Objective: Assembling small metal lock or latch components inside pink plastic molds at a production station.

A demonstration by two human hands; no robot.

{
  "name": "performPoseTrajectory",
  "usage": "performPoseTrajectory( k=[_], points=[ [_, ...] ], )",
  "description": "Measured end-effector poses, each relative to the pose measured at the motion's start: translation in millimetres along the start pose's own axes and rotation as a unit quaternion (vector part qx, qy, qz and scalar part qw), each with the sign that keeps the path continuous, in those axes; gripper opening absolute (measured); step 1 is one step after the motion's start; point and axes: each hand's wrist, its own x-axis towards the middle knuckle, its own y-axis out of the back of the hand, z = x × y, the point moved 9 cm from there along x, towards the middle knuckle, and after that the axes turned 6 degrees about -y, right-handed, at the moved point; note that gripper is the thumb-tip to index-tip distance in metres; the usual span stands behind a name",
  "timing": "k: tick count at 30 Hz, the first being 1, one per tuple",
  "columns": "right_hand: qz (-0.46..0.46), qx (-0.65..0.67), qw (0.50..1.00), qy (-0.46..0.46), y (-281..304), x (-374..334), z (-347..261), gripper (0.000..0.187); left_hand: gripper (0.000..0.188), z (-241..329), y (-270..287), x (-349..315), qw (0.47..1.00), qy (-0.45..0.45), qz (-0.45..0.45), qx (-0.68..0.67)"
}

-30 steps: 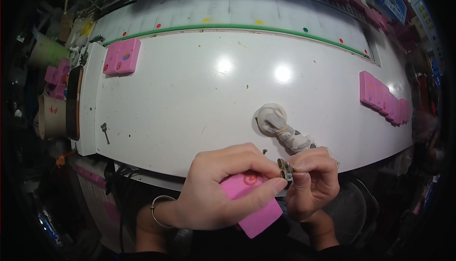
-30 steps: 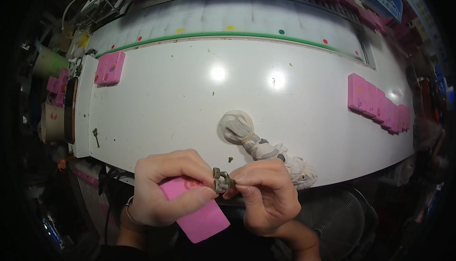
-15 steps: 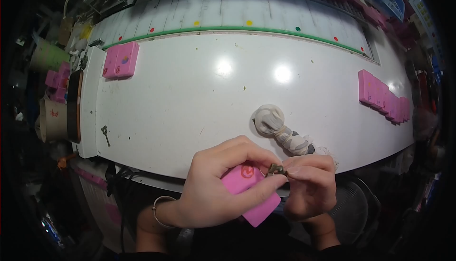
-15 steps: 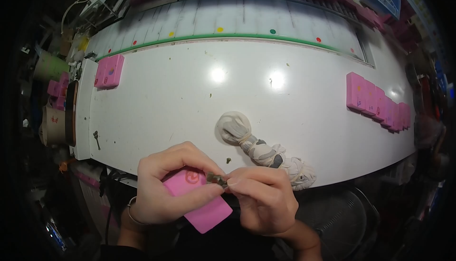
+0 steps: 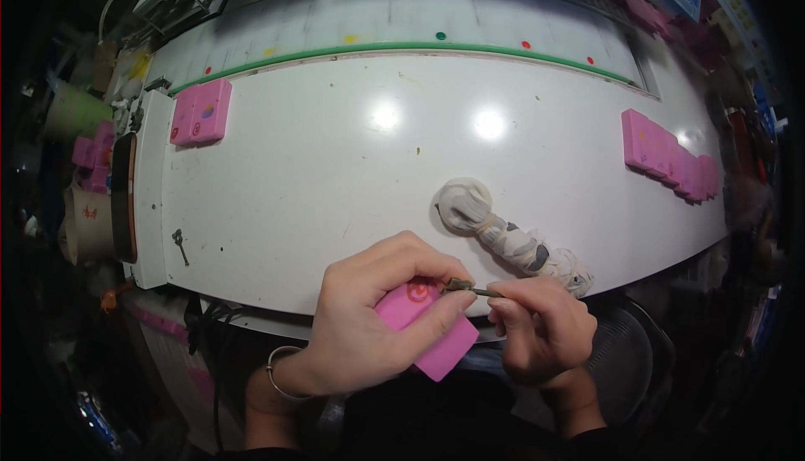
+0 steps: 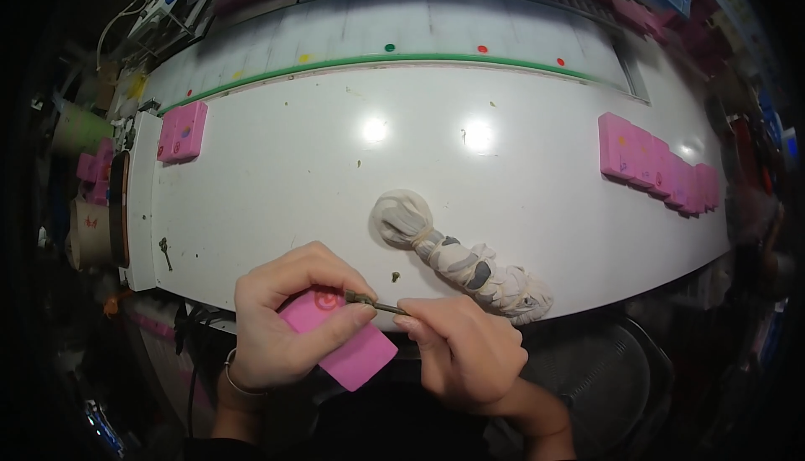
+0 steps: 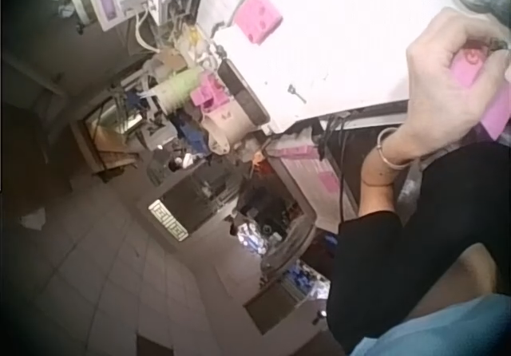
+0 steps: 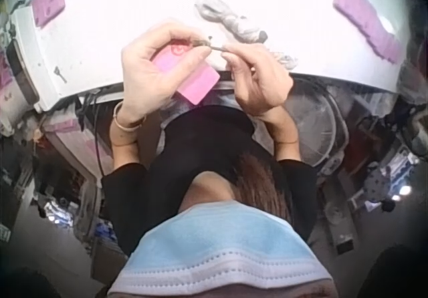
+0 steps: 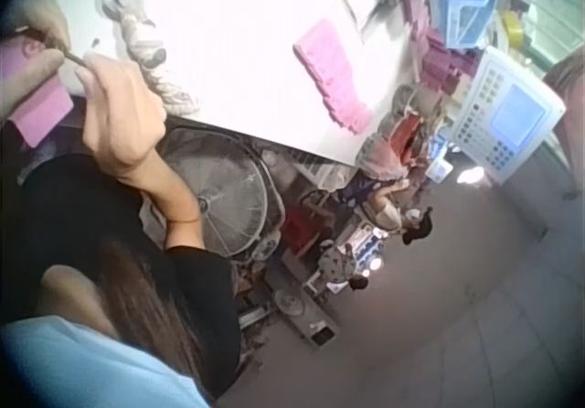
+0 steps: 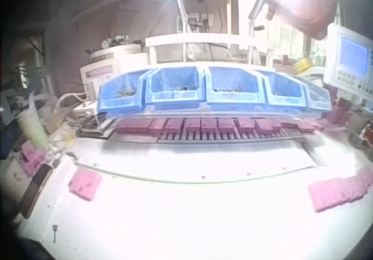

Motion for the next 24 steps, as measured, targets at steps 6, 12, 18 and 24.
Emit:
performPoseTrajectory(
  k=[6,12,18,24],
  points=[
    [-0.11,0.135,0.962,-0.21,-17.7,-4.6,35.4,0.009,0.01,-7.7,-0.6,-5.5,0.999,-0.019,-0.019,0.041],
    [-0.204,0.403,0.787,-0.42,-53.0,-22.6,56.0,0.031,0.011,-11.0,8.4,-8.3,0.999,-0.03,-0.009,0.04],
    [-0.196,0.19,0.894,-0.355,-57.7,-0.8,49.6,0.024,0.01,-16.0,38.3,-12.0,0.997,-0.04,0.056,0.029],
    [-0.267,0.216,0.905,-0.253,-83.3,69.0,-18.9,0.007,0.01,-24.1,68.0,-19.4,0.982,-0.001,0.16,-0.101]
  ],
)
